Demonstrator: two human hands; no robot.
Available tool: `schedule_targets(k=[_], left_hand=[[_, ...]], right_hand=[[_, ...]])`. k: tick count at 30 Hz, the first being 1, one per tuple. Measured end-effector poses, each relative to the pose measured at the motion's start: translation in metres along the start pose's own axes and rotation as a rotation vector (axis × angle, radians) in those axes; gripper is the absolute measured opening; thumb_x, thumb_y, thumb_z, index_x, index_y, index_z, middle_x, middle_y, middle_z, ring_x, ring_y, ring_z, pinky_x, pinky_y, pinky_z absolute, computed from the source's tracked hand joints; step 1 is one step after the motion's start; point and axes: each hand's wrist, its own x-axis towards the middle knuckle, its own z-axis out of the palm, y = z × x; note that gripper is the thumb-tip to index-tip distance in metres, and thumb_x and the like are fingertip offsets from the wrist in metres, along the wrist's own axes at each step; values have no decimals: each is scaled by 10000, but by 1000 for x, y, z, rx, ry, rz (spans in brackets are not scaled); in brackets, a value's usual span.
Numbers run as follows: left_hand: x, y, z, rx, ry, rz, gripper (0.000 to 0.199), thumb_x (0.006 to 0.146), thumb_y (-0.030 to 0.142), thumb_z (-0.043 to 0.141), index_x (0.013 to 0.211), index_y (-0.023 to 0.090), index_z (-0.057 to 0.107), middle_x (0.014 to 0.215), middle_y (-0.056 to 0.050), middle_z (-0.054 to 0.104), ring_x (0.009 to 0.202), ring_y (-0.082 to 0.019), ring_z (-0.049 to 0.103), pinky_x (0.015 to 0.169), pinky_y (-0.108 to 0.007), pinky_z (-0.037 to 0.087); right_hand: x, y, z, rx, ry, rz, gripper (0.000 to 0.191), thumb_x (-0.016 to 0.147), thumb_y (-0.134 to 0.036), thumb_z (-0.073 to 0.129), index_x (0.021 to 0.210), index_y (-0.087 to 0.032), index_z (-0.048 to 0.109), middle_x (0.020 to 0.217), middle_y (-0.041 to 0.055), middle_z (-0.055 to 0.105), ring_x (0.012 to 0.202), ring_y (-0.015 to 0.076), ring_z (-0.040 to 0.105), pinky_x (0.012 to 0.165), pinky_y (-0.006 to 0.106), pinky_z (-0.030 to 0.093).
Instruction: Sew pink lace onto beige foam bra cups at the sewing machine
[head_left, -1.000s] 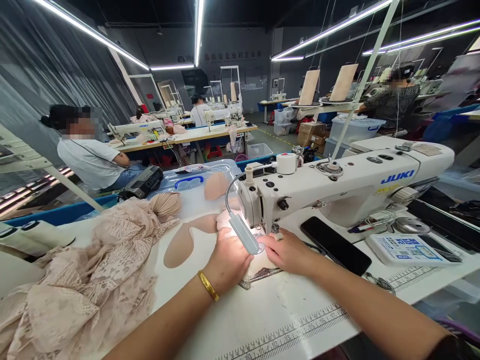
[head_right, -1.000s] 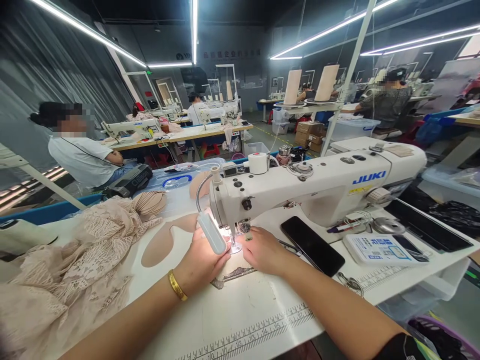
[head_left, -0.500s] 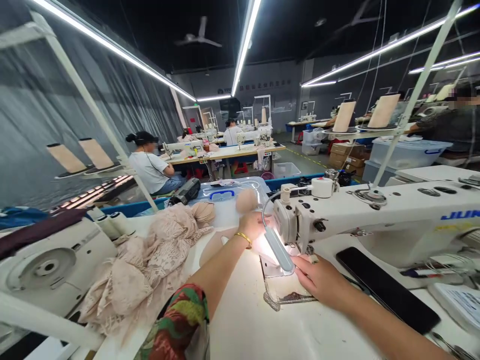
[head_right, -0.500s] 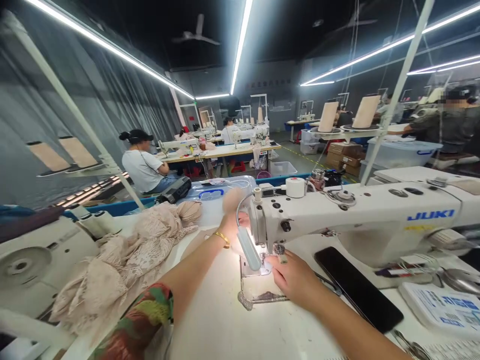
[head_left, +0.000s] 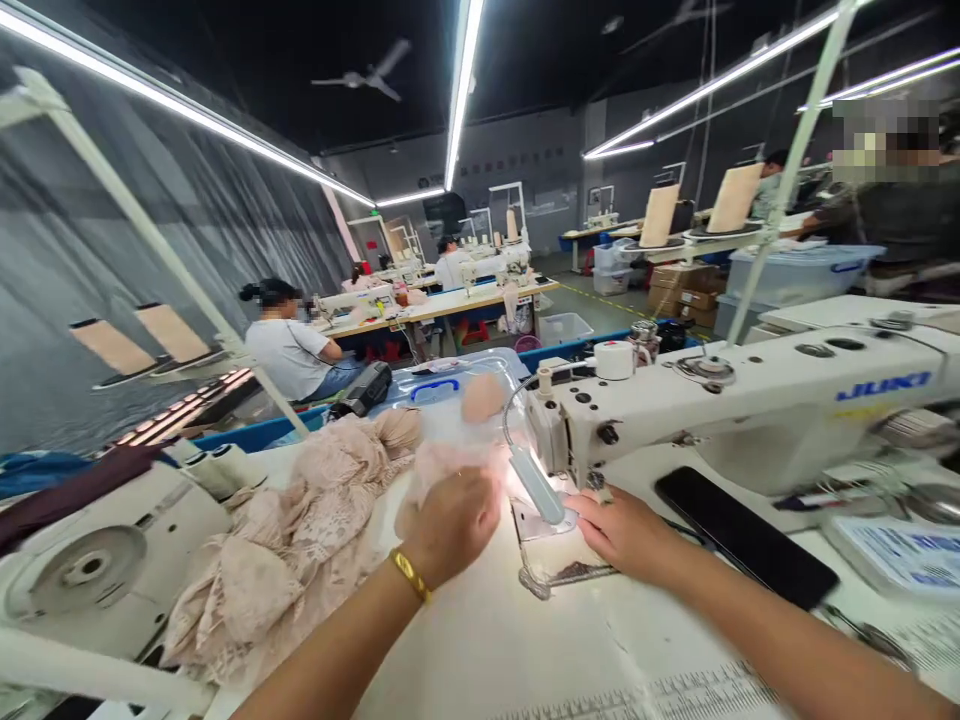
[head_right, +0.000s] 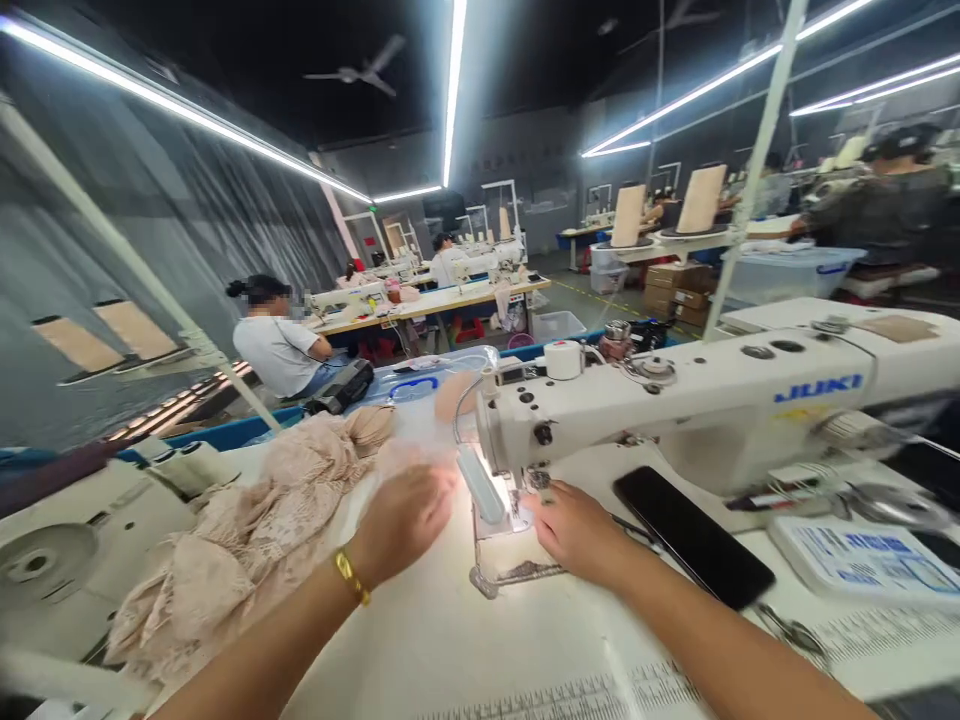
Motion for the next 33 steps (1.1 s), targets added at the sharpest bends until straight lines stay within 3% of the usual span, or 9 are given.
schedule_targets(k=[3,7,11,16,28,33], left_hand=[[-25,21,33,-5,-199,139,198,867,65,507,750,221,542,838,-23,700,786,-200,629,707,-319,500],[-21,29,56,139,-319,215,262,908,19,427,866,216,595,885,-41,707,777,-217,588,671,-329,465],[-7,28,57,196,-300,245,239,884,13,463,902,204,604,891,-48,711,707,-214,565,619,-338,414],[-6,29,54,212,-366,235,246,816,-20,492,843,209,575,890,-39,693,748,-219,582,639,-344,403],[-3,20,59,133,-332,254,291,864,7,479,999,205,646,1006,-72,719,871,-243,634,760,-360,507],[1,19,57,203,-388,221,311,856,5,506,1028,204,673,1027,-60,735,905,-248,656,785,-366,512]], right_hand=[[2,0,-4,-51,-83,55,251,946,-146,487,1059,-222,698,876,68,668,848,253,580,736,331,430],[3,1,-4,-72,-105,89,241,955,-142,506,1076,-213,702,906,68,673,886,250,566,778,327,412],[2,1,-4,-98,-105,80,247,958,-134,503,1075,-218,703,870,57,655,863,241,546,767,322,396],[2,3,-3,-74,-104,70,232,949,-126,517,1069,-222,691,877,49,651,845,234,533,752,313,378],[3,2,-5,-84,-108,51,260,940,-108,496,1081,-218,685,848,43,644,812,226,518,735,305,365],[2,3,-4,-80,-112,57,257,941,-114,498,1079,-223,685,817,36,609,793,222,496,713,297,355]])
